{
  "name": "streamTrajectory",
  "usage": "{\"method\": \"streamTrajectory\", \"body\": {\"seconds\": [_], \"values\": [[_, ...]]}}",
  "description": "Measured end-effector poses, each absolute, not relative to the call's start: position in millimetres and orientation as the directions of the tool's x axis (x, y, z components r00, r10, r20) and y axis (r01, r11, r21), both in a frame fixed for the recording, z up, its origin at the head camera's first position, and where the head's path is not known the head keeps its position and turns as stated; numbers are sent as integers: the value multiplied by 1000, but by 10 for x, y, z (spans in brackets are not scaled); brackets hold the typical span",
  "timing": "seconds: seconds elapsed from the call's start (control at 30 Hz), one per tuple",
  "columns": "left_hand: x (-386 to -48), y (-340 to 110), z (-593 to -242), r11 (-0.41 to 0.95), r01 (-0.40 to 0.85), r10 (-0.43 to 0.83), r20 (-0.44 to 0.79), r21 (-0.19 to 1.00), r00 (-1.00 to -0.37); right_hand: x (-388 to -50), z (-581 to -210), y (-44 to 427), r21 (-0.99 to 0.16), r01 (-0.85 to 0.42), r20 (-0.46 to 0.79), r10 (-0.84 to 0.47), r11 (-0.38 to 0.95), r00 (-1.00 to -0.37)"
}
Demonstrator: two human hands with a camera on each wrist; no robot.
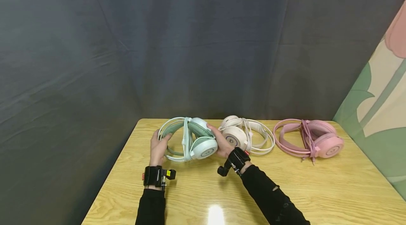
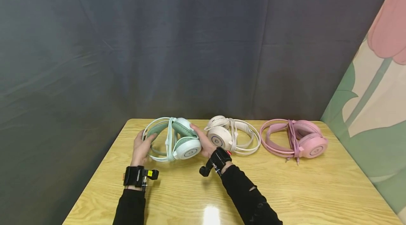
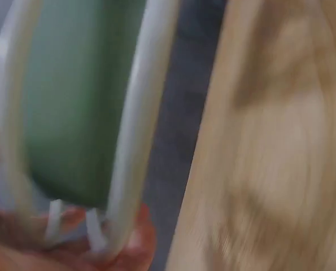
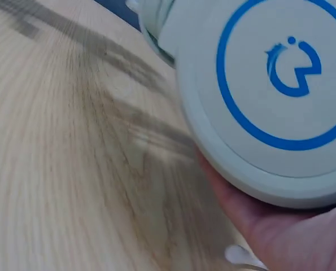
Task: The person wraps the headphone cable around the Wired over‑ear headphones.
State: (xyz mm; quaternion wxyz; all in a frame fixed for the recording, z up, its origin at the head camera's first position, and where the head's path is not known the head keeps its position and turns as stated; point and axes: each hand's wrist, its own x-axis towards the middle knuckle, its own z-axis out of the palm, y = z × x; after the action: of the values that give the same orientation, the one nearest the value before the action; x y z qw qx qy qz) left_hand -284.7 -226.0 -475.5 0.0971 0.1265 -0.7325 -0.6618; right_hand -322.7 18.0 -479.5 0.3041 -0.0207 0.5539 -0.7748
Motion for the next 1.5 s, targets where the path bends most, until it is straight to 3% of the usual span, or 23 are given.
{"method": "streamTrajectory", "body": {"seconds": [0.2,0.43,0.6,0.83,1.1,1.33,1.5], "values": [[-2826,-2206,-4732,482,-37,-96,11,875,-995,-3367,-4905,101,-867,445,-345,-374,-225,-861],[-2770,-2046,-4724,680,132,114,75,721,-991,-3529,-4976,16,-882,456,-391,-351,-123,-851],[-2731,-1956,-4790,723,166,124,111,671,-986,-3591,-5026,-2,-861,494,-424,-371,-117,-826],[-2798,-1852,-4908,766,297,159,279,570,-947,-3657,-4992,14,-850,506,-448,-306,-143,-840],[-2852,-1767,-5016,818,252,61,359,517,-931,-3632,-4964,-27,-858,470,-412,-267,-207,-871],[-2830,-1749,-5059,852,257,42,429,457,-902,-3531,-4877,-39,-935,353,-355,-45,38,-934],[-2819,-1762,-5079,861,232,27,416,453,-909,-3405,-4842,-14,-965,195,-212,-84,175,-974]]}}
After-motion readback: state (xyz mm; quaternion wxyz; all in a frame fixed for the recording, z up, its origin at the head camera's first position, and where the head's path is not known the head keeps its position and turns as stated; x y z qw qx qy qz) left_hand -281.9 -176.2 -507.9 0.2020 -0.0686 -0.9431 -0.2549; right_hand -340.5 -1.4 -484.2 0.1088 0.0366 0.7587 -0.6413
